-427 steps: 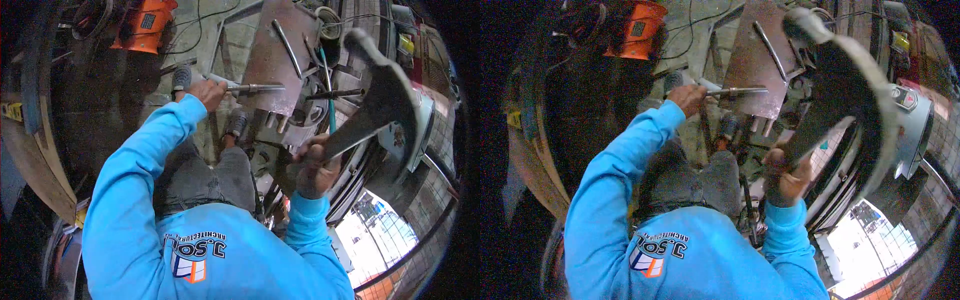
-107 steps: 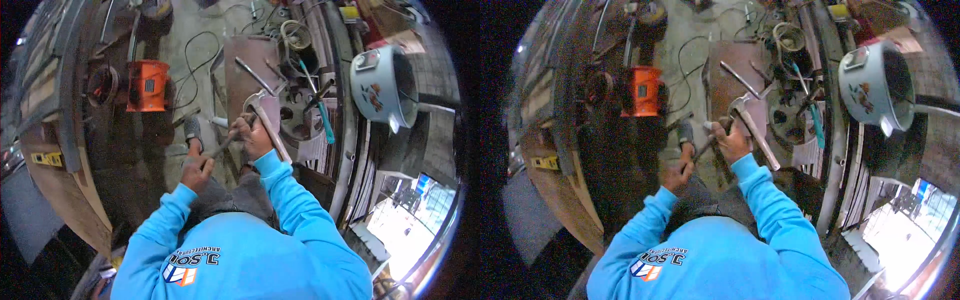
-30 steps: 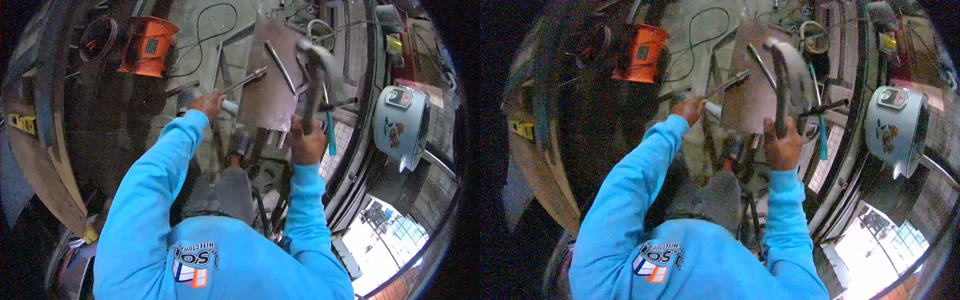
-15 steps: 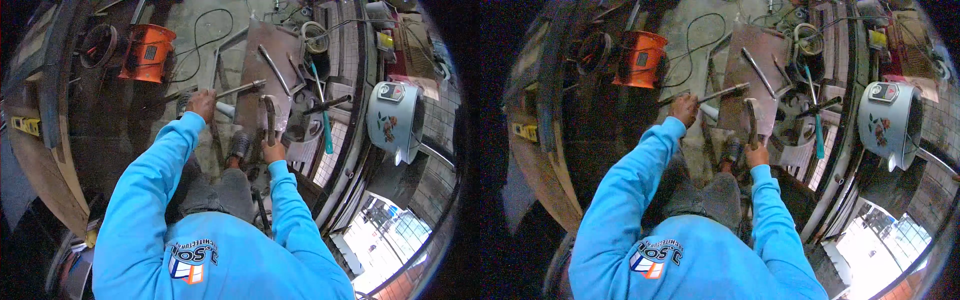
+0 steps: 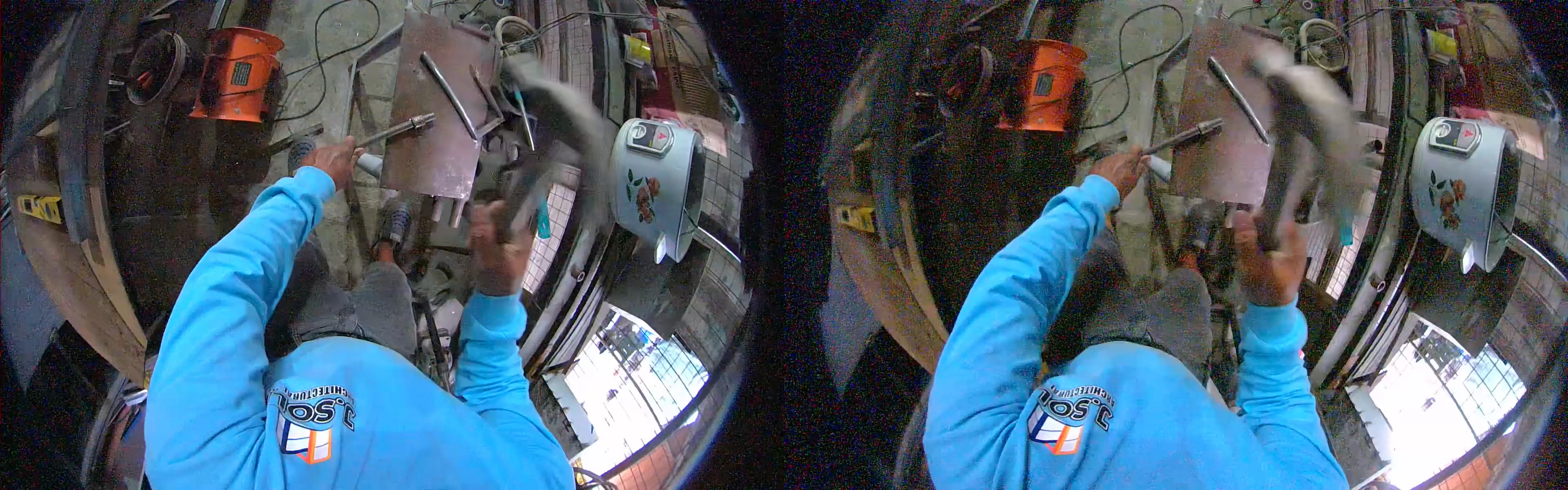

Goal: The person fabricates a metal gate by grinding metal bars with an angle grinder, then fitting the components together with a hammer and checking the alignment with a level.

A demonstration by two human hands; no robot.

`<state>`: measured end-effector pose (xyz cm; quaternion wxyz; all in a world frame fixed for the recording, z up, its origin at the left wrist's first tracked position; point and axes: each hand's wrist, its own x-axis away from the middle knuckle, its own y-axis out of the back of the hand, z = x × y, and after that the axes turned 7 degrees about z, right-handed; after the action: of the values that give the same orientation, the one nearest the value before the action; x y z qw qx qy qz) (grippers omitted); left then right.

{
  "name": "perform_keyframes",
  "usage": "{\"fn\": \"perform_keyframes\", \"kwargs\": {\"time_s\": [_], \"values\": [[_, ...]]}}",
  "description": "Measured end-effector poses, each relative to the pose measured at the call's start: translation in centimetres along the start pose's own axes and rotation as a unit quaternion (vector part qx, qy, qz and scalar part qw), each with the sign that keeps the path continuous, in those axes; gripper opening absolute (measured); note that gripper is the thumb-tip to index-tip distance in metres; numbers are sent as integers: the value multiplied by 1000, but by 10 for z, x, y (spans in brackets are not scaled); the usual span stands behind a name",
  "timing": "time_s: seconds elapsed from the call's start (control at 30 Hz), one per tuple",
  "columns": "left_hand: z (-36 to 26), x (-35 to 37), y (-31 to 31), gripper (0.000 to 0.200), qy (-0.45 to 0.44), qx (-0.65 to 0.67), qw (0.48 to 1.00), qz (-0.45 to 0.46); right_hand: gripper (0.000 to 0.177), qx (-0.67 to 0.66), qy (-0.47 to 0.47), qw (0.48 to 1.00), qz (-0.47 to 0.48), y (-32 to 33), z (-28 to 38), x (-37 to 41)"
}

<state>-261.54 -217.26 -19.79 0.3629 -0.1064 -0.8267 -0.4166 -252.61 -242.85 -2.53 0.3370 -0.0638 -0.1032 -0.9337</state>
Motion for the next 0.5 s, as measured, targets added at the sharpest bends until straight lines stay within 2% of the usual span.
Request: {"fn": "perform_keyframes", "kwargs": {"time_s": [0.03,0.1,0.13,0.17,0.2,0.23,0.3,0.33,0.37,0.43,0.47,0.5], "values": [[-2,-1,3,47,4,1,1000,7,42,-107,93,990,24,3,7,-7],[-4,1,3,43,13,-8,1000,-12,35,-60,120,991,-9,1,-17,-16],[-5,2,3,42,18,-13,1000,-21,29,94,51,992,-65,-6,-67,-13],[-3,1,-1,40,7,-10,999,-35,22,246,-21,962,-118,-12,-108,-10],[0,0,-9,38,-5,-9,999,-48,38,330,-167,928,-38,-13,-131,-12],[1,-2,-8,37,-19,-10,998,-65,54,402,-303,863,40,-13,-146,-18],[0,-14,8,35,-8,27,996,-86,50,383,-286,878,23,-9,-156,-30],[-4,-1,-7,34,2,54,996,-69,48,373,-302,877,27,-6,-156,-2],[-6,0,-9,35,-12,24,997,-67,47,359,-326,874,18,-6,-150,34],[-18,8,-7,37,44,-35,994,-96,44,340,-303,890,-13,-10,-126,15],[-14,11,-13,39,27,-63,992,-110,40,309,-362,879,-15,-6,-159,28],[-3,7,-26,39,6,-53,992,-114,41,304,-371,877,-8,-4,-157,34]]}}
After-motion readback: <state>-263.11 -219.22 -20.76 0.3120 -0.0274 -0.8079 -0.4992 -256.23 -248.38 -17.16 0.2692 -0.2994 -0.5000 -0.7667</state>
